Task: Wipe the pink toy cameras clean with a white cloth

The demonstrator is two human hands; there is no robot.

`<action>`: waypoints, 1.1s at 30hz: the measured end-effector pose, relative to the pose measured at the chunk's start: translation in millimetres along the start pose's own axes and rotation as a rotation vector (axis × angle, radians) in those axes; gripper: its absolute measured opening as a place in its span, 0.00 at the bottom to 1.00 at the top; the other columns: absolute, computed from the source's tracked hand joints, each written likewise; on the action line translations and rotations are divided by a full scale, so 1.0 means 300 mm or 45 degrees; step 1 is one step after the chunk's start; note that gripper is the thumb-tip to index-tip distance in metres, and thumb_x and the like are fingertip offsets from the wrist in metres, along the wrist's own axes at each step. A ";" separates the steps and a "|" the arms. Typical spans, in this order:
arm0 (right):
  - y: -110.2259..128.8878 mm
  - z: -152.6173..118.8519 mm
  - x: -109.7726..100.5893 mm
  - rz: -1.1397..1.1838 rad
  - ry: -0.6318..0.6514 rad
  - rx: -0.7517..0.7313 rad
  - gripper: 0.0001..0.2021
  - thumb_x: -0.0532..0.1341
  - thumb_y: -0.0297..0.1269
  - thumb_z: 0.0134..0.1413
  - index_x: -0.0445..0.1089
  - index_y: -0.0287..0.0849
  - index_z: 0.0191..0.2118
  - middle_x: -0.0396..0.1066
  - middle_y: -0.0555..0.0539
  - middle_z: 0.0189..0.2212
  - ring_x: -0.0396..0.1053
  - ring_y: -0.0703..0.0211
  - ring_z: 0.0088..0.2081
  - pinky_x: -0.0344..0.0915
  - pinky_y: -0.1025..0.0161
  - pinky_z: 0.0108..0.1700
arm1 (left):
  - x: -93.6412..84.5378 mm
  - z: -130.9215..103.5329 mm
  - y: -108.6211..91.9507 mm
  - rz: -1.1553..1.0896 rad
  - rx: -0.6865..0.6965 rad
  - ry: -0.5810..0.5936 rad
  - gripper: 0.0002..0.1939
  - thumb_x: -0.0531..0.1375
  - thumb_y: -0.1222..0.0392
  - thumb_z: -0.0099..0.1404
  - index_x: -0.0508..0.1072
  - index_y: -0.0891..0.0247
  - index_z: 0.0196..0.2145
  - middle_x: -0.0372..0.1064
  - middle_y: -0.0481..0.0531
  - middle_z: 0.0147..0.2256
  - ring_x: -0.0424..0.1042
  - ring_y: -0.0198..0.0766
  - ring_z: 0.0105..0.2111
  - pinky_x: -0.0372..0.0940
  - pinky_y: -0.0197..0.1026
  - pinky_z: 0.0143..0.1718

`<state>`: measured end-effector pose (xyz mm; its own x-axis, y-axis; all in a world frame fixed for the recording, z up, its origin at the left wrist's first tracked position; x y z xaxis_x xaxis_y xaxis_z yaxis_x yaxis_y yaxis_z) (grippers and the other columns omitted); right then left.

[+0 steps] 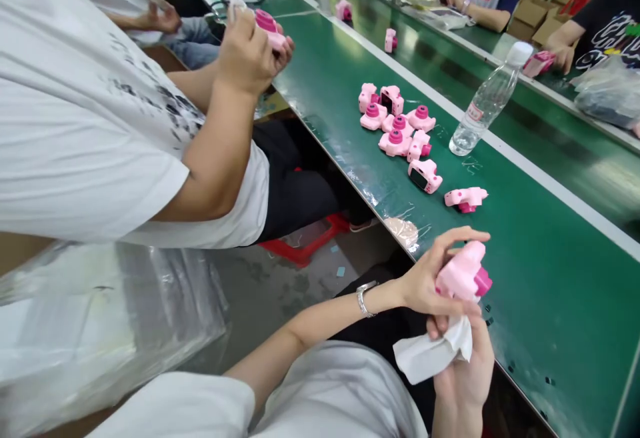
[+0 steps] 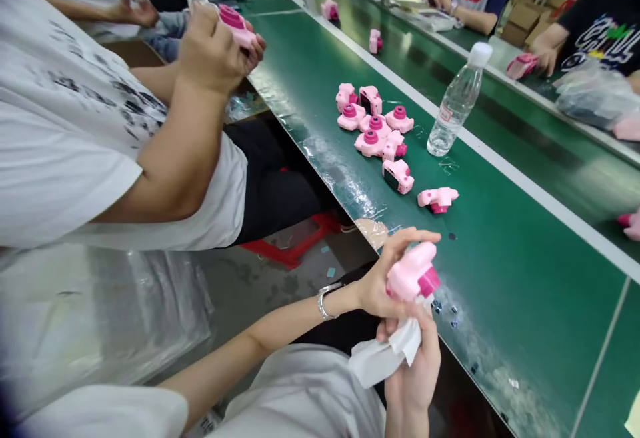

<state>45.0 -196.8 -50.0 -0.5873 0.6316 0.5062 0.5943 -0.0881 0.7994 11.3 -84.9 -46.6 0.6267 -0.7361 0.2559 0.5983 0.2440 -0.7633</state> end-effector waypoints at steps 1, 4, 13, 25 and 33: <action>0.001 -0.004 0.012 0.021 0.022 0.048 0.12 0.69 0.46 0.50 0.73 0.42 0.32 0.67 0.53 0.23 0.63 0.67 0.21 0.62 0.70 0.21 | -0.010 -0.001 0.000 -0.114 -0.152 -0.101 0.45 0.70 0.39 0.54 0.61 0.56 0.64 0.63 0.61 0.62 0.67 0.50 0.56 0.64 0.50 0.57; 0.000 -0.016 0.035 0.022 0.095 0.166 0.14 0.71 0.46 0.48 0.74 0.42 0.34 0.67 0.52 0.24 0.61 0.69 0.22 0.60 0.72 0.21 | -0.013 -0.009 -0.004 -0.477 -0.592 -0.158 0.41 0.65 0.36 0.58 0.65 0.59 0.63 0.63 0.62 0.62 0.71 0.43 0.45 0.67 0.42 0.44; 0.029 -0.060 0.025 0.028 0.310 0.213 0.10 0.62 0.45 0.60 0.73 0.44 0.34 0.62 0.53 0.23 0.49 0.71 0.17 0.51 0.72 0.16 | -0.034 -0.044 0.049 -0.907 -1.002 -0.064 0.52 0.65 0.33 0.56 0.53 0.53 0.71 0.69 0.67 0.59 0.62 0.26 0.20 0.56 0.31 0.14; 0.270 0.055 -0.081 -0.800 -0.430 -0.652 0.18 0.70 0.52 0.52 0.70 0.42 0.27 0.60 0.55 0.19 0.55 0.67 0.19 0.51 0.67 0.20 | 0.008 -0.058 -0.012 -1.100 -1.087 0.130 0.41 0.67 0.37 0.49 0.73 0.73 0.51 0.77 0.56 0.35 0.65 0.32 0.15 0.52 0.35 0.09; 0.218 0.007 0.093 -1.735 -0.192 -1.488 0.04 0.62 0.31 0.65 0.75 0.42 0.42 0.71 0.50 0.31 0.68 0.67 0.31 0.61 0.69 0.33 | 0.025 -0.051 -0.014 -0.936 -0.998 -0.069 0.28 0.57 0.39 0.56 0.71 0.70 0.39 0.65 0.46 0.17 0.58 0.33 0.11 0.55 0.36 0.12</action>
<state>68.6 -183.2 15.7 -0.1911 0.7684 -0.6108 -0.9067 0.1001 0.4097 5.9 -101.1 -50.6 0.2765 -0.5035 0.8186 0.3628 -0.7341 -0.5740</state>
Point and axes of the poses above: each hand's wrist, its own z-axis towards the middle knuckle, its own x-axis out of the palm, y = z × x, the point moved 5 cm from there along z, towards the middle knuckle
